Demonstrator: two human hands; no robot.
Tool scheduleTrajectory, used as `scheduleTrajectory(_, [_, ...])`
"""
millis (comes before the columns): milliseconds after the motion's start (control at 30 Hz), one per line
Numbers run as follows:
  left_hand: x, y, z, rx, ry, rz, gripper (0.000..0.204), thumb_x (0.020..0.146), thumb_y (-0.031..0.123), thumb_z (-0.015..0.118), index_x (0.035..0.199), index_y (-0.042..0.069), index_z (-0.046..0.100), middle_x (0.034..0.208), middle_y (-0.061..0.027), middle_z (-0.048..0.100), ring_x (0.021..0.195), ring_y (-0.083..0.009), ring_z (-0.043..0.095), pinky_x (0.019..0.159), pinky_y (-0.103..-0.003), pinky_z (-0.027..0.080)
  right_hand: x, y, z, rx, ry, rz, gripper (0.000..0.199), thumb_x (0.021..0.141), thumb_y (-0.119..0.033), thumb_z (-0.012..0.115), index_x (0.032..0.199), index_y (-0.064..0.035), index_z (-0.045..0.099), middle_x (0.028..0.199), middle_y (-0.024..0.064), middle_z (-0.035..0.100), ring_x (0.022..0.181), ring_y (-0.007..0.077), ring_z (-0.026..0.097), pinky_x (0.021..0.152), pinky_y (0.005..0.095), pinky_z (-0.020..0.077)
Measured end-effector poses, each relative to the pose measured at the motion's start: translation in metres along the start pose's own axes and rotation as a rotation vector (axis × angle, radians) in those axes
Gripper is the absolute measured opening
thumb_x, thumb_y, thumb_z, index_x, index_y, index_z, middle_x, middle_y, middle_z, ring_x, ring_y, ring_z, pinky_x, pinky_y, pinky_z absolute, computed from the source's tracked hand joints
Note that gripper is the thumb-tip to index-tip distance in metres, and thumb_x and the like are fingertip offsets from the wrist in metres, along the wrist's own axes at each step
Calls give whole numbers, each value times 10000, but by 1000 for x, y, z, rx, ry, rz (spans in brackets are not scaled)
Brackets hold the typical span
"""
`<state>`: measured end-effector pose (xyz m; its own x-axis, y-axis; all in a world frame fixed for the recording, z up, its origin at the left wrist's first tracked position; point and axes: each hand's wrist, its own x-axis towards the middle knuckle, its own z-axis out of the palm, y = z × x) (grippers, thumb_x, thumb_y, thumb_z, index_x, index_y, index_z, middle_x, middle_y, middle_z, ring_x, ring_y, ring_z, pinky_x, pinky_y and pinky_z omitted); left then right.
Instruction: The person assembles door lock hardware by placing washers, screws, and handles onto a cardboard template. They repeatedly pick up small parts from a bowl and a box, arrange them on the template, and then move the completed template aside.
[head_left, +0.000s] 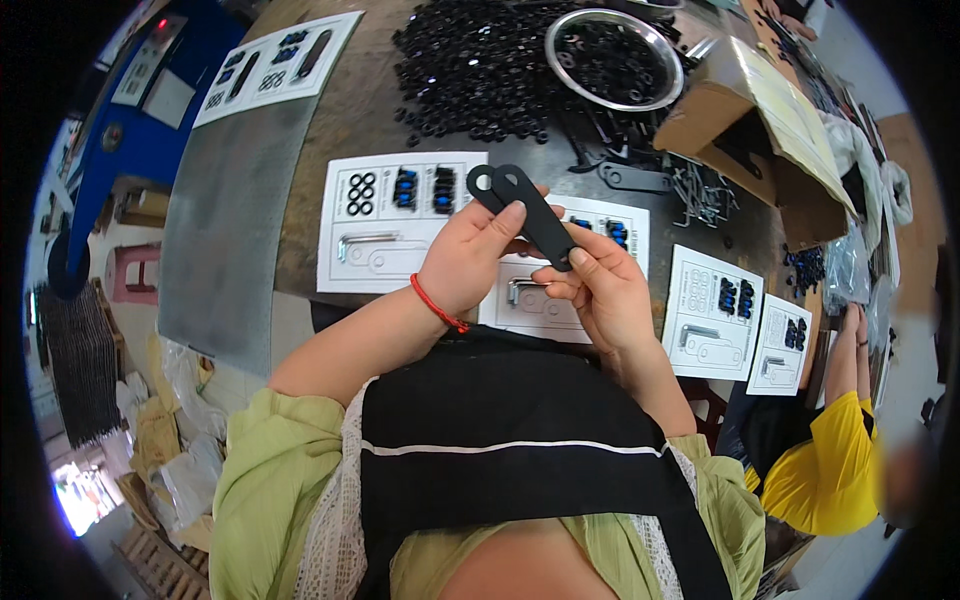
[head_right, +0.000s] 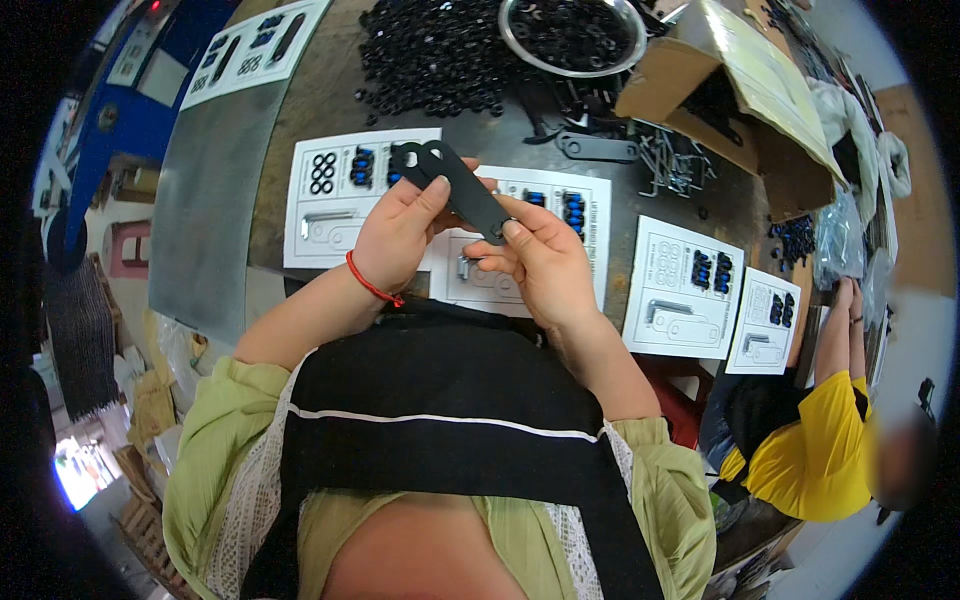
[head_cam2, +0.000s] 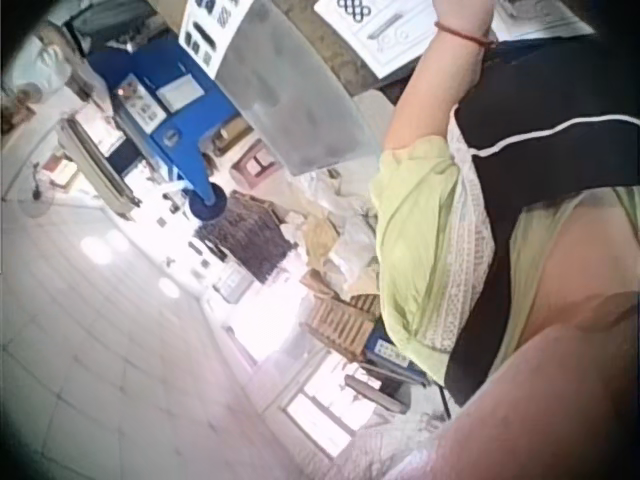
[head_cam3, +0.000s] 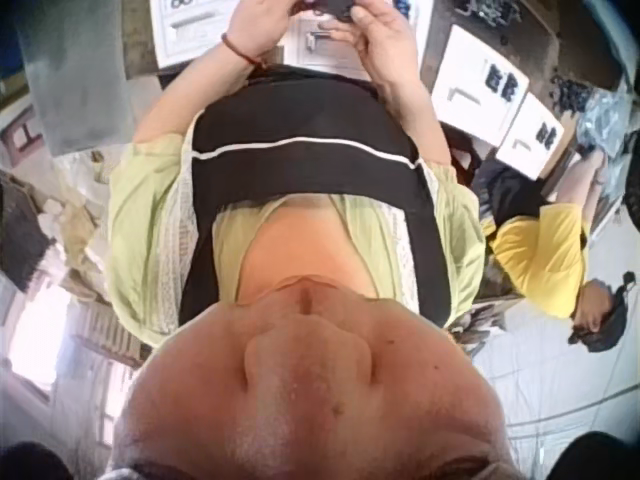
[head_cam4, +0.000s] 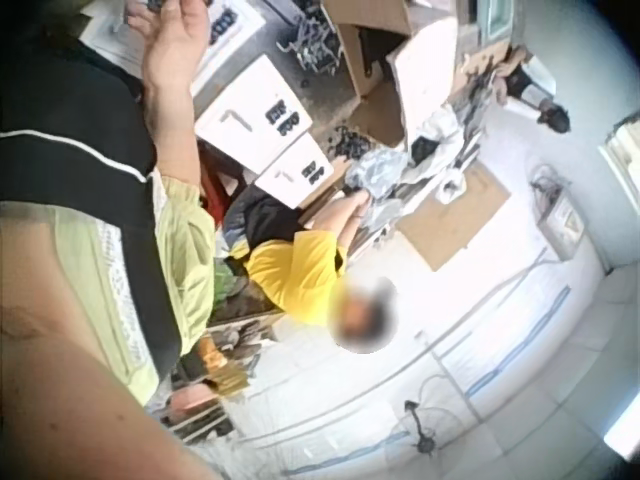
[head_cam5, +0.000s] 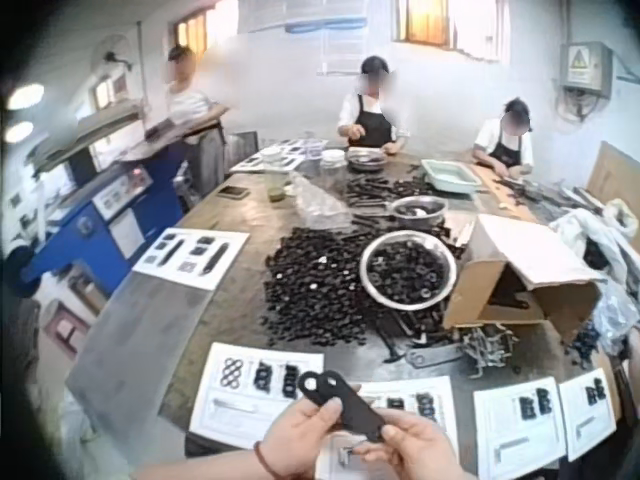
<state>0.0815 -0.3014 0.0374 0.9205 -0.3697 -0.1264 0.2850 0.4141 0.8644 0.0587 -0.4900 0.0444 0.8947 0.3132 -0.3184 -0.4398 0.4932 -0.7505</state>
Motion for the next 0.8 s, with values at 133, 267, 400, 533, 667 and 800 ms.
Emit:
scheduleTrajectory(133, [-26, 2, -22, -68, 325, -111, 370, 1064, 296, 412, 1296, 25, 514, 1202, -117, 634, 1085, -194, 636, 955, -355, 505, 6, 13, -3, -365, 125, -97, 317, 1024, -57, 436, 1300, 60, 537, 1081, 151, 674, 885, 198, 707, 737, 255, 581])
scheduleTrajectory(267, [-42, -3, -29, -273, 266, -143, 346, 1060, 301, 426, 1264, 33, 506, 1162, -117, 624, 1114, -198, 608, 964, -362, 503, 7, 25, 19, -555, 80, -274, 305, 1030, -62, 432, 1285, 67, 541, 1061, 156, 689, 906, 190, 703, 755, 270, 573])
scheduleTrajectory(400, [-50, -14, -41, -488, 174, -31, 267, 1028, 320, 516, 1133, 78, 562, 1043, -50, 619, 958, -137, 603, 844, -306, 486, 12, 40, 40, -543, 40, -337, 296, 1027, -65, 453, 1280, 59, 544, 1037, 153, 697, 885, 182, 697, 755, 269, 563])
scheduleTrajectory(533, [-54, -13, -62, -672, 115, 52, 206, 977, 337, 620, 987, 142, 555, 706, 53, 477, 630, -48, 452, 582, -207, 348, 11, 49, 54, -598, 38, -311, 291, 1030, -81, 459, 1270, 56, 551, 970, 147, 713, 858, 155, 677, 769, 268, 545])
scheduleTrajectory(667, [-60, -5, -58, -624, 290, 46, 176, 974, 285, 631, 1011, 149, 526, 648, 68, 405, 551, -27, 370, 494, -199, 282, 12, 63, 62, -505, -20, -212, 285, 1035, -88, 452, 1263, 59, 541, 981, 148, 704, 847, 161, 679, 745, 270, 547])
scheduleTrajectory(800, [-62, -1, -50, -459, 383, 156, 268, 935, 202, 588, 1178, 107, 523, 861, 10, 550, 704, -68, 498, 588, -230, 421, 16, 63, 69, -337, -111, -35, 259, 1035, -85, 443, 1247, 47, 511, 1021, 141, 684, 793, 150, 668, 696, 268, 542])
